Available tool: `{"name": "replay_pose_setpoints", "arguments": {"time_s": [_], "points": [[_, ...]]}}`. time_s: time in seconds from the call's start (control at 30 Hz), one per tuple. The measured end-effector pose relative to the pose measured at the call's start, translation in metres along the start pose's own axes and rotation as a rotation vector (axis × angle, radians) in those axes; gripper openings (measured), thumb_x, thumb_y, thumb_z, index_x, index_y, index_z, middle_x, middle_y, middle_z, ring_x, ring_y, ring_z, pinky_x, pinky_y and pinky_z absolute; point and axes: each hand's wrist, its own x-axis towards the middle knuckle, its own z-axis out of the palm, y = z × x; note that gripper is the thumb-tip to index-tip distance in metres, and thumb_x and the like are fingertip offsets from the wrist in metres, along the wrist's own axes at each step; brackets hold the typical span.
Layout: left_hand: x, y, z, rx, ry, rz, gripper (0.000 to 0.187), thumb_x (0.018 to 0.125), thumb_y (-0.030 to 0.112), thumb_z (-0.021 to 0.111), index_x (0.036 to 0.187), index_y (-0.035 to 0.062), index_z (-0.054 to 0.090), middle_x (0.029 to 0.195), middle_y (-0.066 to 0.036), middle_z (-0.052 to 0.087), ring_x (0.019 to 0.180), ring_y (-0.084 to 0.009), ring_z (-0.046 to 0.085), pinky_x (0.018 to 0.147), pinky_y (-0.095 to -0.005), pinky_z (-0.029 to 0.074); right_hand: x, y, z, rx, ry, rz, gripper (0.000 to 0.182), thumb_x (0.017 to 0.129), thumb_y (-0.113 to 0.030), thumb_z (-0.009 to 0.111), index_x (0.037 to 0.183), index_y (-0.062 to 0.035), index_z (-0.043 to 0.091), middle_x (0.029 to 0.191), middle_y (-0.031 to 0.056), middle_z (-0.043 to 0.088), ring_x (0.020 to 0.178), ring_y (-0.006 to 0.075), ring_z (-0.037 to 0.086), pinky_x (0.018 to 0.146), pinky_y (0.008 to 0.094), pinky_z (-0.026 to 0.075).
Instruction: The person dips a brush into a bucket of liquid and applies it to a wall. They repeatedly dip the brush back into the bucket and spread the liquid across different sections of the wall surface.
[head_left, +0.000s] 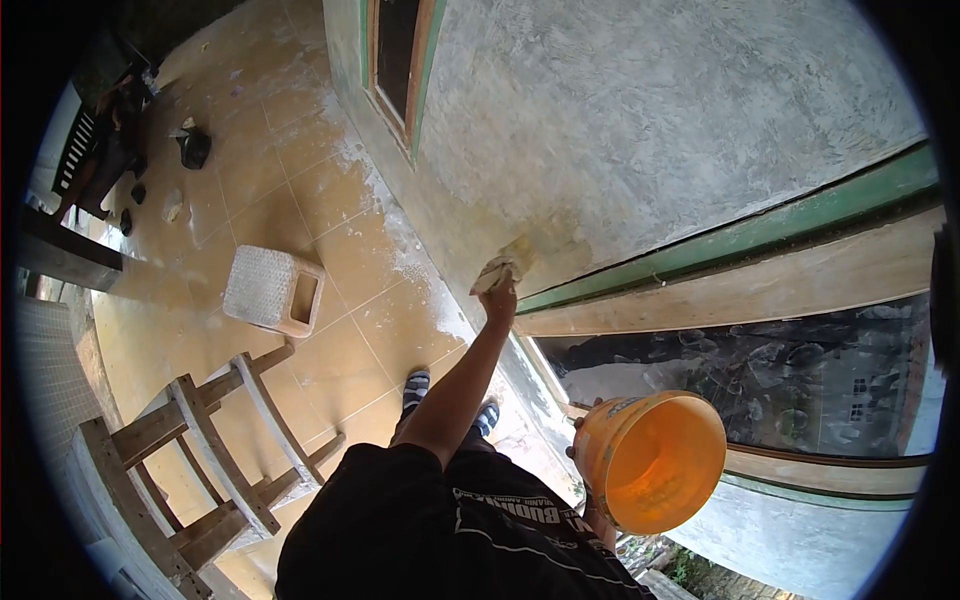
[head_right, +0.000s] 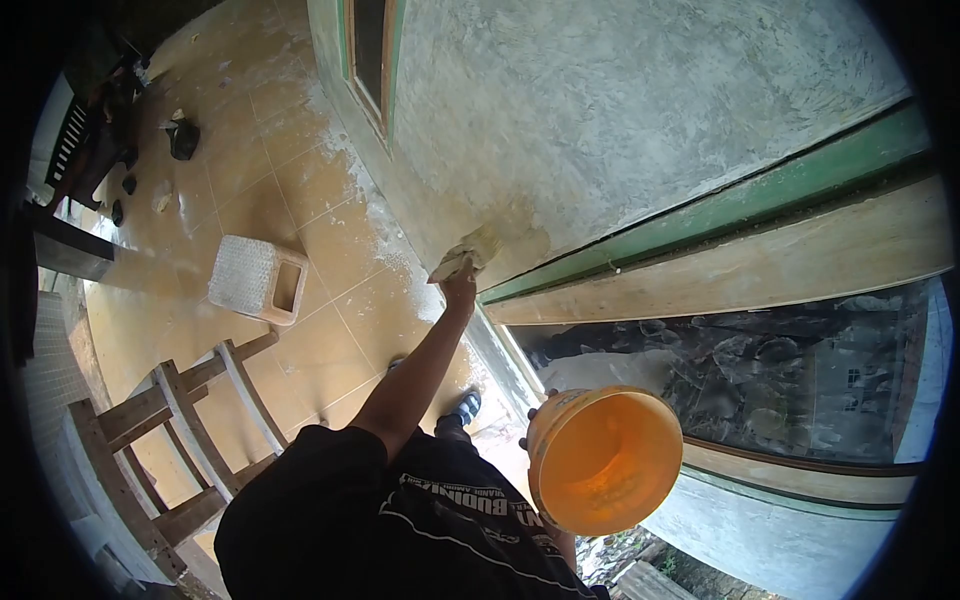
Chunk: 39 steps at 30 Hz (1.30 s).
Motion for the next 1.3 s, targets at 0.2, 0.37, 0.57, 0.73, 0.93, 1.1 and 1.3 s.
{"name": "replay_pose_setpoints", "arguments": {"time_s": [0.2, 0.37, 0.57, 0.73, 0.93, 1.1, 1.3], "points": [[0.008, 0.043, 0.061, -0.282, 0.002, -0.224, 0.02, 0.081, 0.0, 0.055, 0.101, 0.0034, 0.054, 0.096, -0.007, 0.056, 0.087, -0.0159, 0.057, 0.068, -0.0299, 0.052, 0.046, 0.025, 0.037, -0.022, -0.027, -0.029, 0.07, 0.089, -0.049, 0.043, 0.136, -0.0016, 0.022, 0.13, 0.0292, 0.034, 0.113, 0.0437, 0.046, 0.086, 0.0534, 0.048], [0.006, 0.141, 0.089, -0.446, -0.222, -0.201, 0.02, 0.084, 0.003, 0.055, 0.104, 0.0034, 0.052, 0.101, -0.009, 0.055, 0.091, -0.0191, 0.058, 0.078, -0.0342, 0.051, 0.047, 0.024, -0.047, 0.197, 0.042, 0.19, 0.07, 0.088, -0.049, 0.045, 0.135, -0.0009, 0.025, 0.128, 0.0276, 0.038, 0.115, 0.0421, 0.043, 0.093, 0.0543, 0.041], [-0.001, 0.055, 0.054, -0.248, -0.232, -0.212, 0.022, 0.086, 0.007, 0.055, 0.108, 0.0047, 0.05, 0.102, -0.01, 0.053, 0.096, -0.0195, 0.056, 0.085, -0.0377, 0.05, 0.025, 0.024, -0.041, 0.112, 0.158, 0.095, 0.069, 0.088, -0.048, 0.045, 0.135, -0.0011, 0.027, 0.129, 0.0269, 0.037, 0.116, 0.0427, 0.041, 0.093, 0.0556, 0.041], [0.014, 0.001, -0.018, 0.004, -0.034, -0.032, 0.01, 0.081, 0.0, 0.056, 0.09, 0.0028, 0.059, 0.09, -0.006, 0.06, 0.083, -0.0134, 0.058, 0.074, -0.0262, 0.048, 0.023, 0.025, -0.042, 0.095, 0.14, 0.091, 0.069, 0.088, -0.048, 0.045, 0.135, -0.0011, 0.027, 0.128, 0.0268, 0.038, 0.116, 0.0426, 0.042, 0.093, 0.0553, 0.041], [0.002, -0.028, 0.008, 0.033, -0.057, -0.094, 0.012, 0.075, -0.006, 0.056, 0.082, 0.0029, 0.061, 0.083, -0.004, 0.062, 0.076, -0.01, 0.057, 0.07, -0.0219, 0.045, 0.028, 0.023, -0.041, 0.077, 0.115, 0.073, 0.069, 0.088, -0.048, 0.045, 0.134, -0.0011, 0.027, 0.128, 0.0267, 0.038, 0.116, 0.0426, 0.042, 0.092, 0.055, 0.041], [-0.028, 0.11, 0.074, -0.296, -0.181, -0.172, 0.012, 0.078, -0.003, 0.057, 0.088, 0.0025, 0.06, 0.088, -0.004, 0.058, 0.086, -0.0107, 0.054, 0.076, -0.0232, 0.045, 0.021, 0.022, -0.044, 0.093, 0.151, 0.062, 0.068, 0.088, -0.048, 0.045, 0.134, -0.0011, 0.027, 0.128, 0.0266, 0.038, 0.115, 0.0425, 0.042, 0.092, 0.0548, 0.042], [0.052, 0.107, 0.038, -0.455, -0.213, -0.089, 0.022, 0.084, 0.006, 0.055, 0.105, 0.0062, 0.048, 0.1, -0.009, 0.055, 0.093, -0.0196, 0.057, 0.082, -0.0348, 0.049, -0.122, -0.018, -0.118, 0.091, 0.161, 0.053, 0.068, 0.088, -0.048, 0.045, 0.134, -0.001, 0.027, 0.128, 0.0265, 0.038, 0.115, 0.0424, 0.043, 0.091, 0.0545, 0.042]]}}
